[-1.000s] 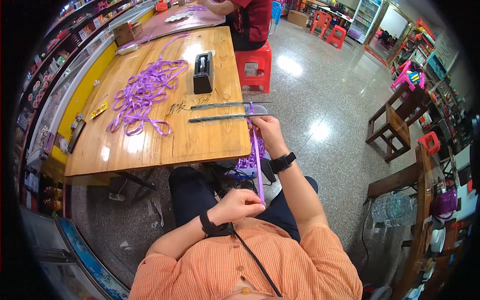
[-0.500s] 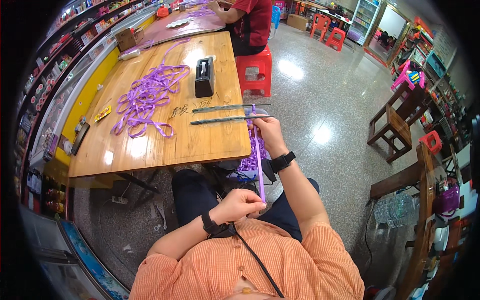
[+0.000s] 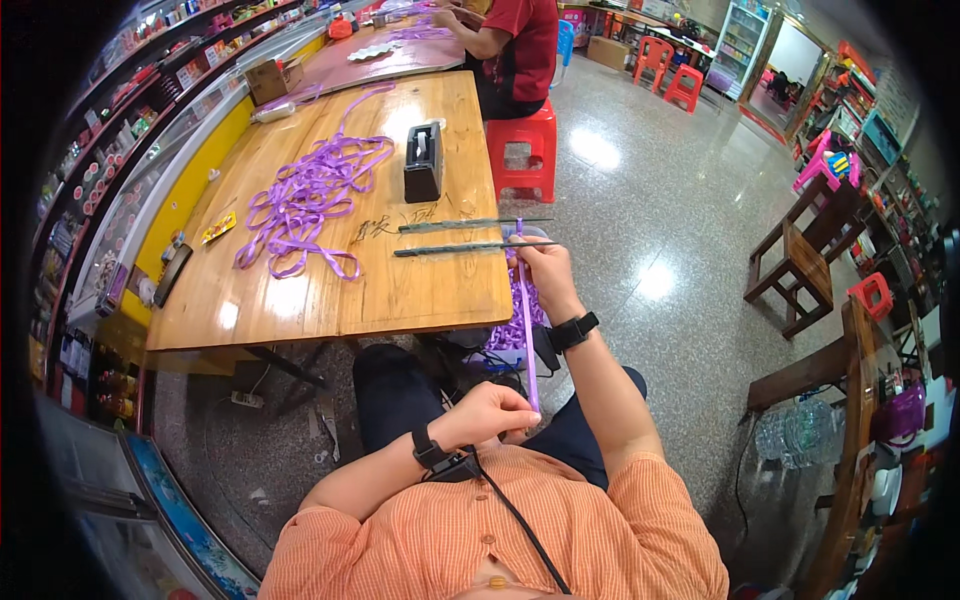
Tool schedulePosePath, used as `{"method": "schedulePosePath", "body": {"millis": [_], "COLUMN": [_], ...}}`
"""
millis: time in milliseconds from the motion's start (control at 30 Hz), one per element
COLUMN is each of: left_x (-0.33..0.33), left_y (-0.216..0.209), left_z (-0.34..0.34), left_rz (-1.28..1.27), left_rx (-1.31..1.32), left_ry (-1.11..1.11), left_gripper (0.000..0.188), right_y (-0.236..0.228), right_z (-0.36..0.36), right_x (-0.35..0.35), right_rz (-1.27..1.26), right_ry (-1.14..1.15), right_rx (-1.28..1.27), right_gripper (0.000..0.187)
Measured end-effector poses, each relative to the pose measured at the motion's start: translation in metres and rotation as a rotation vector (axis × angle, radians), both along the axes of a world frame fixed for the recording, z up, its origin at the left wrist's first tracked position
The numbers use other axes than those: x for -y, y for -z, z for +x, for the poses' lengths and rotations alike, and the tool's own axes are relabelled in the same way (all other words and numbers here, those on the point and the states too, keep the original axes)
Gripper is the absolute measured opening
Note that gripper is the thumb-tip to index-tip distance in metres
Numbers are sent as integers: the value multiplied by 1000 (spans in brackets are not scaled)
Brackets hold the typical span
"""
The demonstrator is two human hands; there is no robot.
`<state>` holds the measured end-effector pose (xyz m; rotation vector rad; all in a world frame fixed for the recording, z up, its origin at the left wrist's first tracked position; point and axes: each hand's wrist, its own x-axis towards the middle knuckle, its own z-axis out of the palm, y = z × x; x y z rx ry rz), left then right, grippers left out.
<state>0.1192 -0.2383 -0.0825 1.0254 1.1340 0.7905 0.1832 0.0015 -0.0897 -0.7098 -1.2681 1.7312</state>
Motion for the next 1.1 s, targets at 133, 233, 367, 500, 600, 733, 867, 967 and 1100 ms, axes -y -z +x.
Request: {"method": "schedulePosePath", "body": {"millis": [133,233,367,500,600,733,867,967,1100], "left_x": [-3,-1,-2,-1,2,10,9,6,10], "left_y": [3,3,4,11,10,-3,-15,-10,-8], "left_z": [1,2,5,3,3,6,8,7,7], "left_rz": [17,41,46,-21,14,111,667,736,469], "left_rx": [39,41,41,33,-27,-33,-236,-309,-277], "left_ry": [15,8,7,-2,3,-2,10,10,-37], "left_gripper": [20,20,22,22,21,17,18,18,16], "right_y": [0,0,0,-11,-17,-20,-20,-19,-23], "right_z": [-1,-3,4,11,18,25,34,43,50], "right_x": [0,2,2,21,31,40,52,56,68], "right_rz": [5,3,27,56,59,71,31,73,6], "right_ry": [-2,-7,1,-23,-38,-63,-60,-97,-128], "right_rx": [0,-8,8,101,107,132,156,198,179], "right_gripper": [13,13,15,20,24,22,22,22,26]}}
